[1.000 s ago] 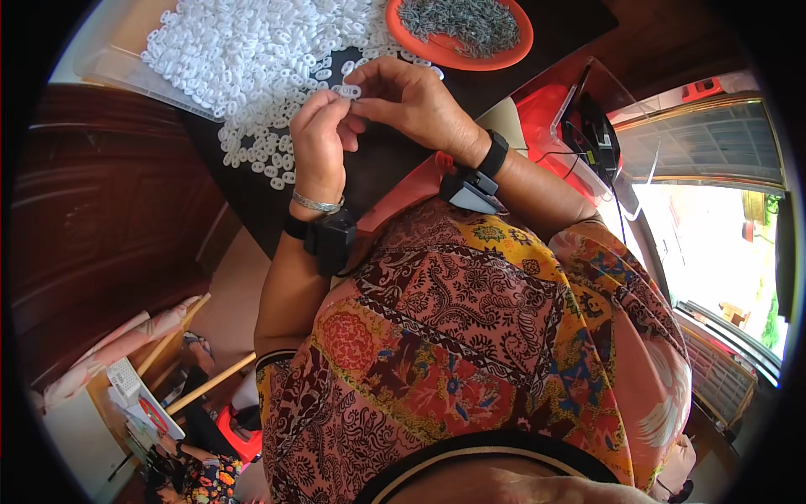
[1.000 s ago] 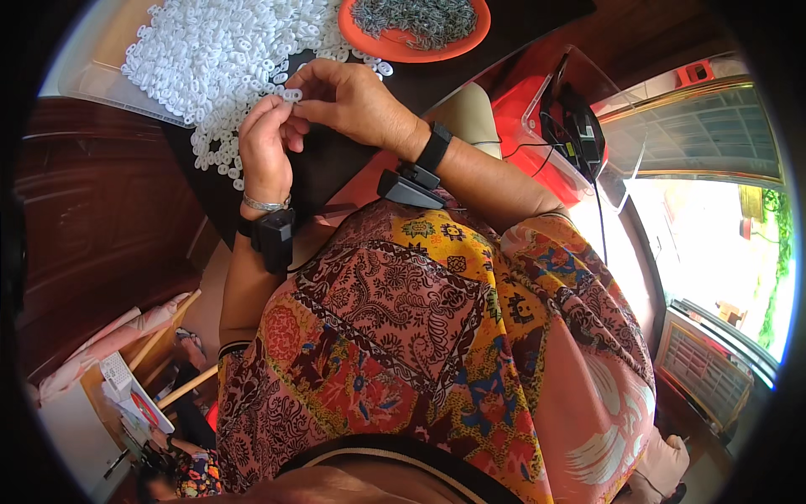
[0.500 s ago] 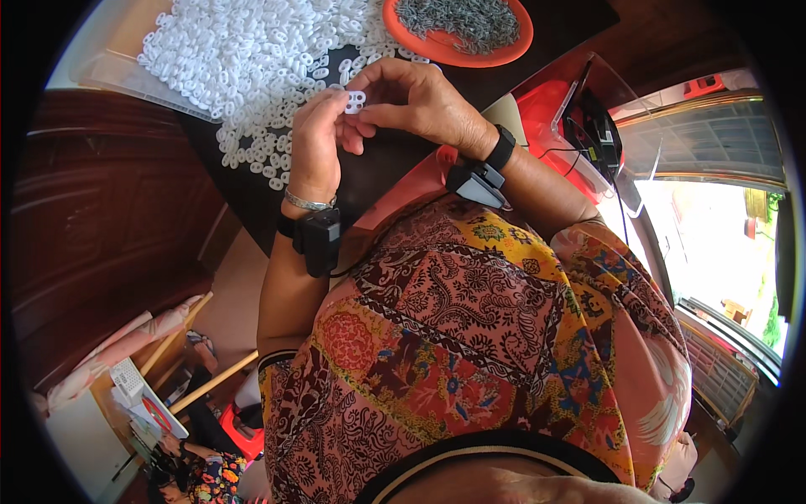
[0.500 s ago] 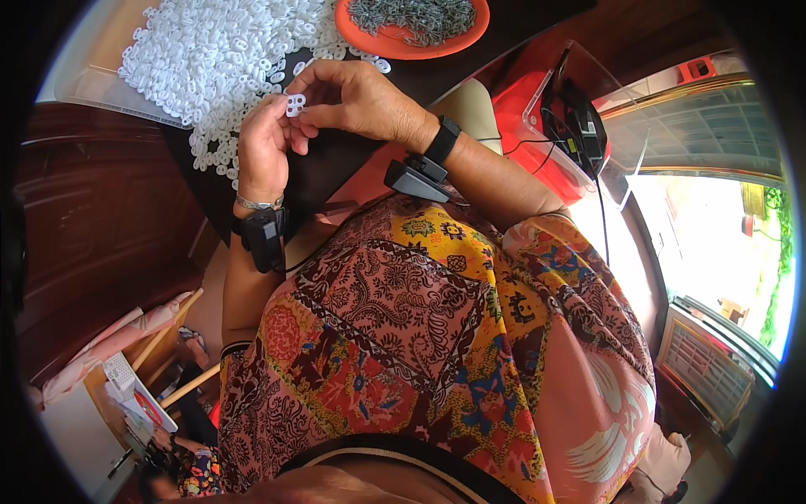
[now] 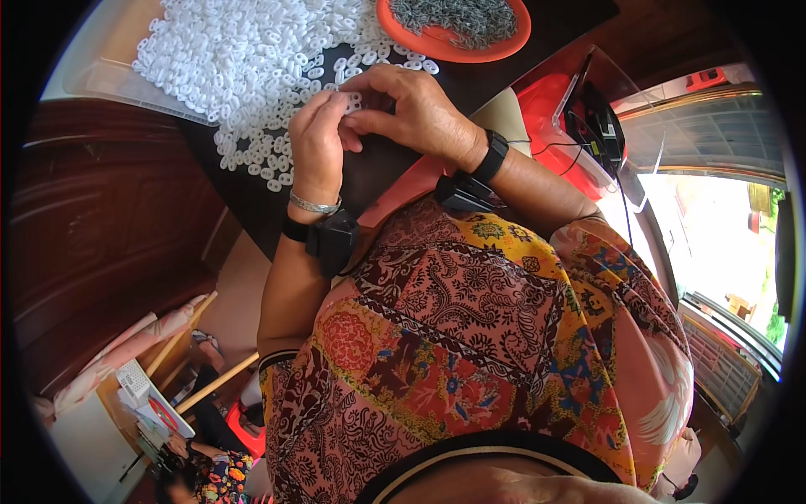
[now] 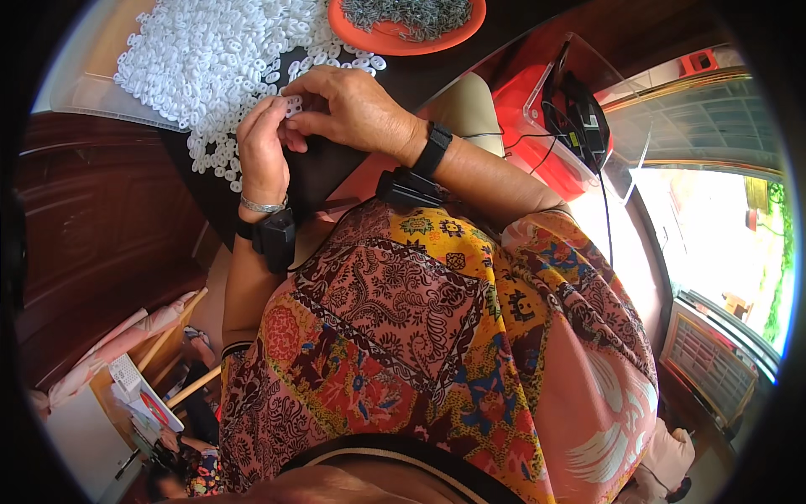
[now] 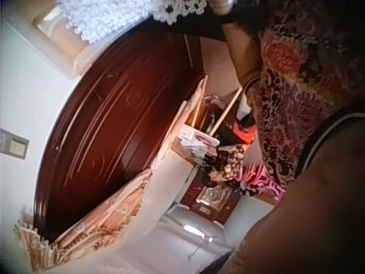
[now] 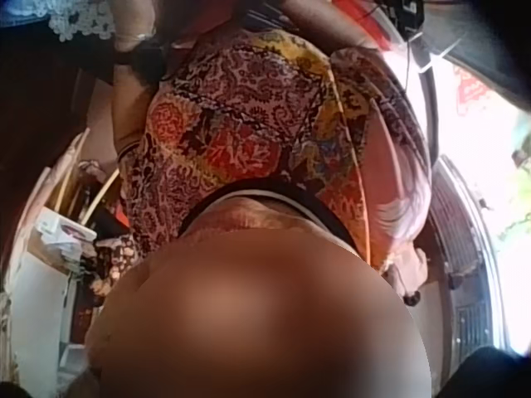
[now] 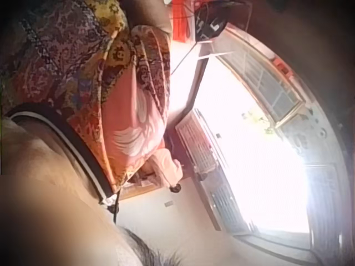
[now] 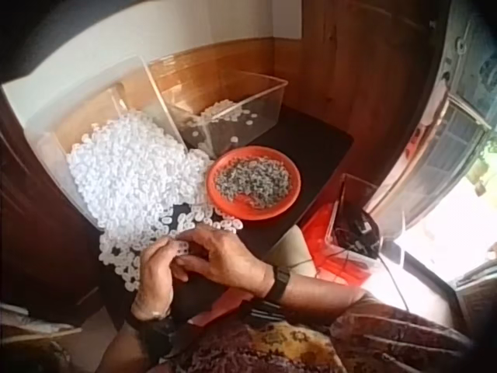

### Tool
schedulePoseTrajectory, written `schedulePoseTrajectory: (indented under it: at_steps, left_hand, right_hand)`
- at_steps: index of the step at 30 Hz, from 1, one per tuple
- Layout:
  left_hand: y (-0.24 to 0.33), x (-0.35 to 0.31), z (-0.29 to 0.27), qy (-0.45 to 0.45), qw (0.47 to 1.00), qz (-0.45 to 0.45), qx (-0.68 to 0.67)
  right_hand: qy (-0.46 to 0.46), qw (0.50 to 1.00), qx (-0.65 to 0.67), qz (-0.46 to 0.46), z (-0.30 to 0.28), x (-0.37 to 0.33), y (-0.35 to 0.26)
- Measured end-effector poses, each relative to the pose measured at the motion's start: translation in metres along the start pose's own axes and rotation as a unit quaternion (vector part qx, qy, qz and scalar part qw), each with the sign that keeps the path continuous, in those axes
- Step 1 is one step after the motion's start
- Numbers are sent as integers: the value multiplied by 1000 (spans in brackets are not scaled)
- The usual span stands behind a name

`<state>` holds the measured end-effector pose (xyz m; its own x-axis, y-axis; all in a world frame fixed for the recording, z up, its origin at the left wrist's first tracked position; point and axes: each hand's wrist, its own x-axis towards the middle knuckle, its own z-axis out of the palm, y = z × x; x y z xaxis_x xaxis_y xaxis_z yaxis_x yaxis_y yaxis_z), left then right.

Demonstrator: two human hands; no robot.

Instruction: Assembling small metal pins into white plastic rings on a workbench.

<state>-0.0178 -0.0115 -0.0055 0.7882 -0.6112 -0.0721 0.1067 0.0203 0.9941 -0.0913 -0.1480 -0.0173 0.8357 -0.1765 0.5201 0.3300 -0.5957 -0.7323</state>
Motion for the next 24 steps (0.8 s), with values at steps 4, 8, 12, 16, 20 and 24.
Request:
schedulePoseTrajectory:
  at_steps: [4,8,12,16,20,24]
  left_hand:
    - [3,1,-1,-10,1000,16,-23]
    - [2,0,-1,-25,999,18,-14]
    - [1,1,-3,-38,999,17,-7]
    - [5,-1,0,-44,999,3,5]
    - [6,-2,4,-39,999,12,8]
    - [2,-3,3,-53,998,22,13]
  right_hand:
    - [1,1000,22,-6,-2,0,0]
    - [8,999,51,9,-3,-1,-1]
    - [11,999,50,4,-4,-2,-2]
    - [-4,998,57,10,-7,-3,1]
    - [-7,998,56,16,-9,-3,-1]
    - [9,998,62,8,-9,-4,0]
